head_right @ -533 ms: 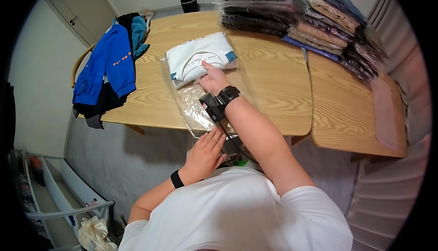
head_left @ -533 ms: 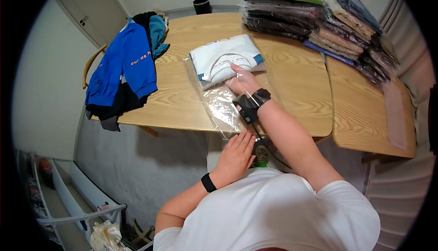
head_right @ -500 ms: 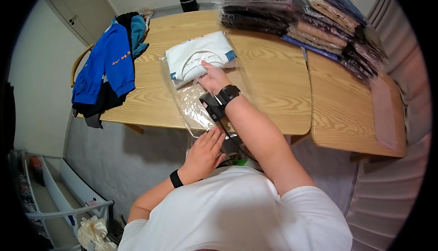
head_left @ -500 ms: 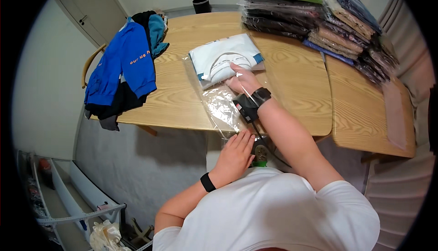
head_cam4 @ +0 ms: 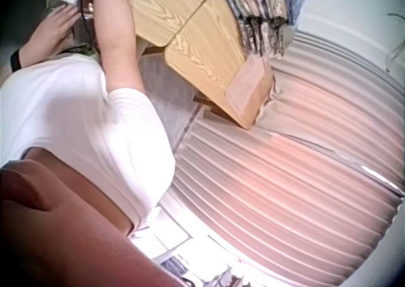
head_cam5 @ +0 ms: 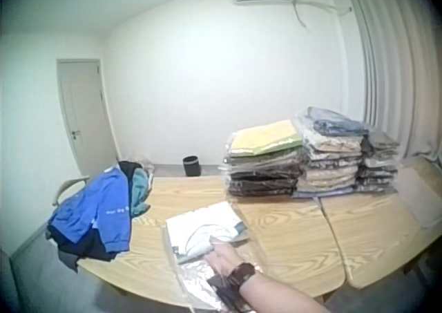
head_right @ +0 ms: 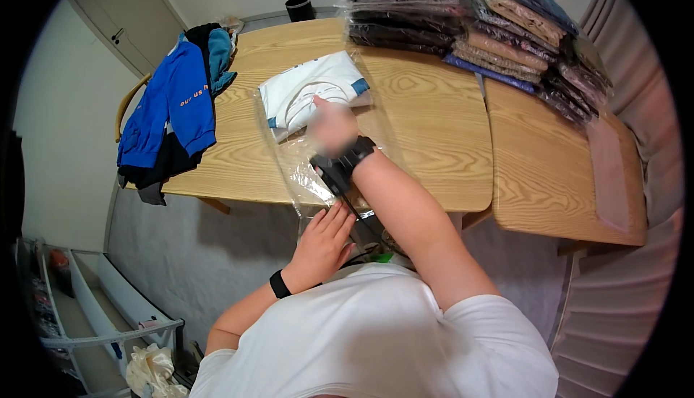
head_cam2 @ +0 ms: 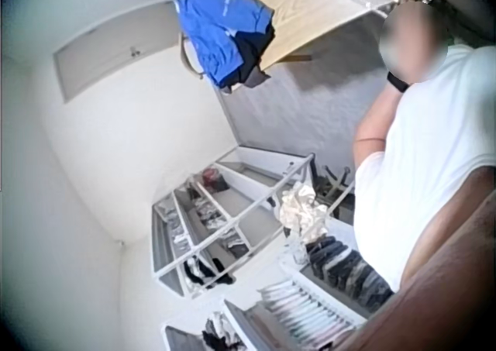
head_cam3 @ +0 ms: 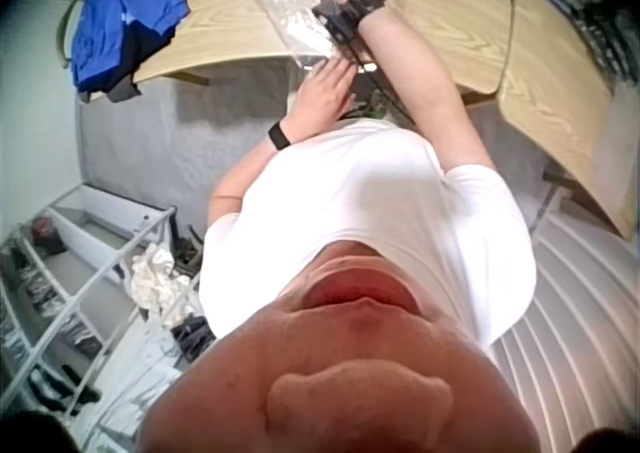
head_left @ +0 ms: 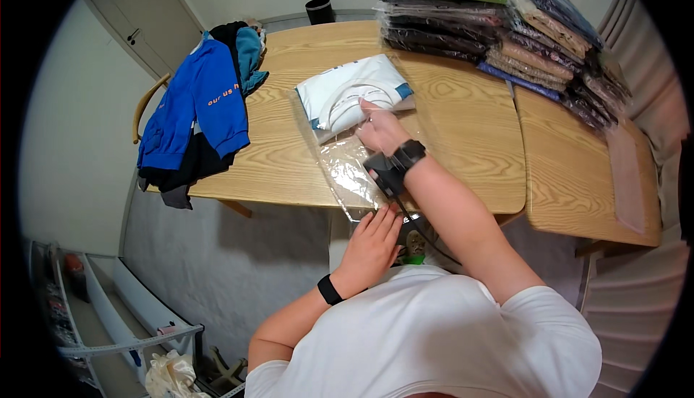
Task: Fold and pack t-shirts into plastic bags.
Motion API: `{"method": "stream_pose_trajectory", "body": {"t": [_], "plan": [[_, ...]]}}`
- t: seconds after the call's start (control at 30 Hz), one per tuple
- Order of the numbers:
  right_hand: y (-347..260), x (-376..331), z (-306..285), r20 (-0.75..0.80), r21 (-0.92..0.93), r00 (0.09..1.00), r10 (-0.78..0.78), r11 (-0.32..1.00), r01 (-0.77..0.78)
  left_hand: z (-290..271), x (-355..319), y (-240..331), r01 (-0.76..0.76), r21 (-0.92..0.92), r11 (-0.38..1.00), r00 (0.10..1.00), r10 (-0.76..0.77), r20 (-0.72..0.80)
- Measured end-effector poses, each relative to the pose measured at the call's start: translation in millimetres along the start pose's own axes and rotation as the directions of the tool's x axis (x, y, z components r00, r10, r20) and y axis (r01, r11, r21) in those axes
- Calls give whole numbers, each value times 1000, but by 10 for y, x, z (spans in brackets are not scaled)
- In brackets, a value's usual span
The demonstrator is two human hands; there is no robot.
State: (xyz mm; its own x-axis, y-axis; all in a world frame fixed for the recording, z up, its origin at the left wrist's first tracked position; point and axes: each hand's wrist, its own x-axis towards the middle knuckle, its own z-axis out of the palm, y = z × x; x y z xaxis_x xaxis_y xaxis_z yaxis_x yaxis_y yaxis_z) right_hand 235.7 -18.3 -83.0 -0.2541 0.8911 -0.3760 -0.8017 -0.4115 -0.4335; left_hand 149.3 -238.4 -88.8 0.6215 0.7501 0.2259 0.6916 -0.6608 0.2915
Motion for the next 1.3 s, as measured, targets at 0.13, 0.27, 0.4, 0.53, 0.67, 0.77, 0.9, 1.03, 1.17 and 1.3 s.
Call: {"method": "stream_pose_trajectory", "body": {"t": [0.13, 0.27, 0.4, 0.53, 0.67, 0.77, 0.9, 1.03, 1.17, 1.3], "plan": [[-41, -917, -376, 401, -916, 914, 56, 60, 398, -403, -115, -216, -156, -487, 859, 987, 113, -115], [-786, -2000, -67, 349, -937, 594, 725, 290, 197, -797, -391, -671, -24, -774, 633, 826, -423, -372], [-1391, -1505, -221, 376, -894, 921, 100, 299, 332, -854, -5, -1311, 159, -854, 495, 707, -661, -252], [-1622, -191, -790, -81, -963, 982, -171, 268, -33, -701, 431, -1874, 380, -920, 94, 678, -704, 208], [-1361, 132, -779, -99, -931, 954, -283, 366, 12, -652, 661, -2147, 536, -842, -56, 588, -691, 420], [-1394, 123, -818, -105, -945, 961, -255, 326, -17, -675, 746, -2274, 616, -786, -41, 597, -627, 501], [-1447, -197, -974, -230, -893, 960, -161, 426, -142, -625, 912, -2044, 671, -730, 130, 599, -675, 430], [-1578, -954, -1345, -171, -803, 981, -90, 590, -86, -430, 1048, -1864, 685, -699, 205, 650, -606, 458], [-1746, -1829, -1614, -216, -746, 940, -264, 666, 16, -249, 1455, -1387, 678, -683, 272, 708, -492, 506], [-1797, -2379, -1778, -304, -771, 875, -376, 637, 6, -9, 1782, -1172, 557, -672, 488, 830, -312, 461]]}}
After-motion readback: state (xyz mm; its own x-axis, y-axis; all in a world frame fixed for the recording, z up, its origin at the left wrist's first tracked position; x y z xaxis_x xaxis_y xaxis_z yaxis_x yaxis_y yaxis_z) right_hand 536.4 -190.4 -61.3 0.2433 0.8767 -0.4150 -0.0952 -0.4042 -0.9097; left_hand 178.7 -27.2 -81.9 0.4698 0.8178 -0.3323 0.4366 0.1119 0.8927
